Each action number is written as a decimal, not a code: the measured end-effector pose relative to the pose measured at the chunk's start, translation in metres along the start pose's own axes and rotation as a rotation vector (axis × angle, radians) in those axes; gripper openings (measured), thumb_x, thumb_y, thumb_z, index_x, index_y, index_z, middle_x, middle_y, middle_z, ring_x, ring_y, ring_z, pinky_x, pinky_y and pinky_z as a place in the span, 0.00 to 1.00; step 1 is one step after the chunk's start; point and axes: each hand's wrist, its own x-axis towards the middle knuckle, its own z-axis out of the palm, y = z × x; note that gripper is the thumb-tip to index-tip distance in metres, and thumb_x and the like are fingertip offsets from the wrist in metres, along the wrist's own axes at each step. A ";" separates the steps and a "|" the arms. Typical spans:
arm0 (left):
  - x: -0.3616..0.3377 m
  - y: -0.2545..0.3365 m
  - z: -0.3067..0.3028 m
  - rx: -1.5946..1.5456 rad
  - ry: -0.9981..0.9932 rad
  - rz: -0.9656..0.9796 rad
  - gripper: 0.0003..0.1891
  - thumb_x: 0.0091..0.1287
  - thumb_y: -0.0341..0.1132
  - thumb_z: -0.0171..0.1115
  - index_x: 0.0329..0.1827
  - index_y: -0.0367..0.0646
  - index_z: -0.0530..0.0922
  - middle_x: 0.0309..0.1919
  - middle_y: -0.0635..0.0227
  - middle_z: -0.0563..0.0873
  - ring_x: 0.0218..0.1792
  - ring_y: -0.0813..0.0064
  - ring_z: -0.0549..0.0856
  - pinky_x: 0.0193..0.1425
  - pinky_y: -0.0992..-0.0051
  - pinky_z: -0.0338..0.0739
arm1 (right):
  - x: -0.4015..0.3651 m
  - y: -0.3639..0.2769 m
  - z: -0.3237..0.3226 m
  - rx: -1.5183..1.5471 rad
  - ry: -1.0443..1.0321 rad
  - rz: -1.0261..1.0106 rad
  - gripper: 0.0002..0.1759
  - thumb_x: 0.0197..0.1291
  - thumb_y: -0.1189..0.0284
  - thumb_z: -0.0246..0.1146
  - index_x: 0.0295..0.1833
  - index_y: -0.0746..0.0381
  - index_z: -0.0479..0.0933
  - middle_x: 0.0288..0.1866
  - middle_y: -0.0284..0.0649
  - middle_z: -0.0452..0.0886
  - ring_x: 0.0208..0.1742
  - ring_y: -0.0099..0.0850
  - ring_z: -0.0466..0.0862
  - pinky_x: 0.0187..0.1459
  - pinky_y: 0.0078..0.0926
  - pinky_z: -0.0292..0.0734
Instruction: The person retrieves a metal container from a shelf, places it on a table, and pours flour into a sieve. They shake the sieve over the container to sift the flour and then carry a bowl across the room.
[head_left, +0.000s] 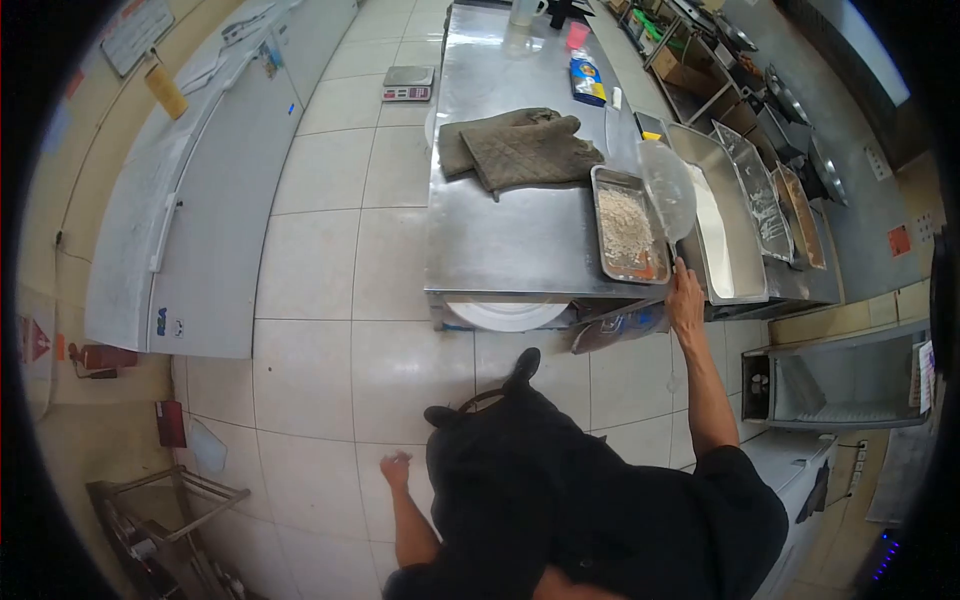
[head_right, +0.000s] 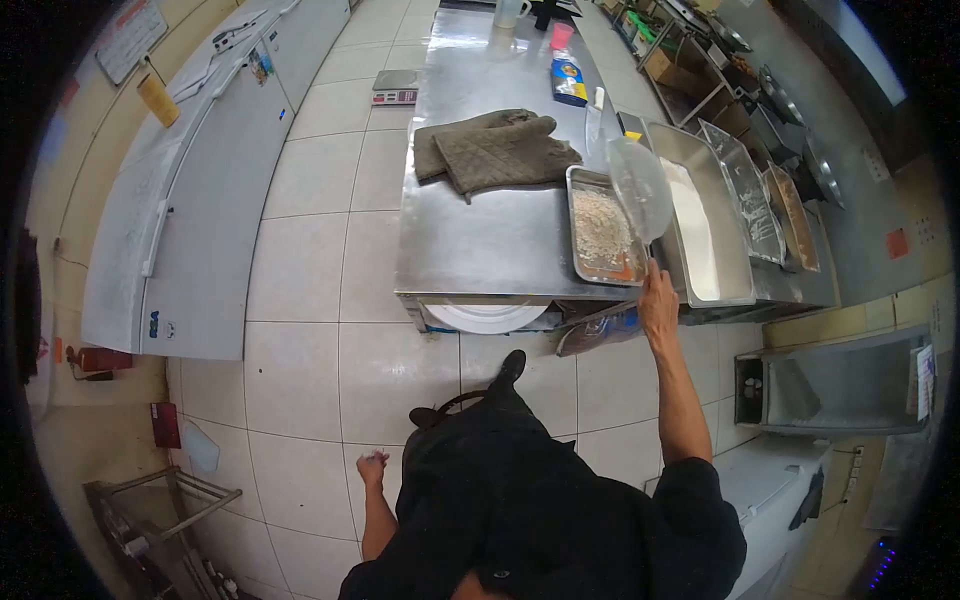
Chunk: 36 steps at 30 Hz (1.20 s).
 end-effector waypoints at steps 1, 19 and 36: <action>0.002 -0.024 -0.023 0.089 -0.014 -0.024 0.06 0.57 0.27 0.56 0.24 0.36 0.78 0.22 0.64 0.83 0.21 0.76 0.80 0.25 0.77 0.73 | 0.000 0.004 0.006 0.018 0.048 -0.078 0.19 0.61 0.74 0.51 0.58 0.60 0.67 0.37 0.52 0.74 0.36 0.53 0.77 0.35 0.47 0.72; 0.122 0.093 -0.080 0.048 -0.106 0.030 0.04 0.56 0.24 0.56 0.32 0.37 0.79 0.23 0.68 0.81 0.25 0.77 0.80 0.23 0.78 0.71 | 0.046 0.132 -0.026 0.765 0.175 0.905 0.12 0.59 0.65 0.58 0.34 0.64 0.74 0.20 0.33 0.72 0.16 0.20 0.72 0.16 0.19 0.66; 0.271 0.211 -0.068 0.285 -0.147 0.272 0.12 0.49 0.24 0.66 0.39 0.36 0.82 0.31 0.62 0.86 0.33 0.73 0.84 0.40 0.77 0.79 | 0.007 0.208 0.078 0.631 0.244 1.225 0.24 0.55 0.52 0.62 0.48 0.60 0.72 0.25 0.31 0.69 0.19 0.21 0.65 0.16 0.22 0.58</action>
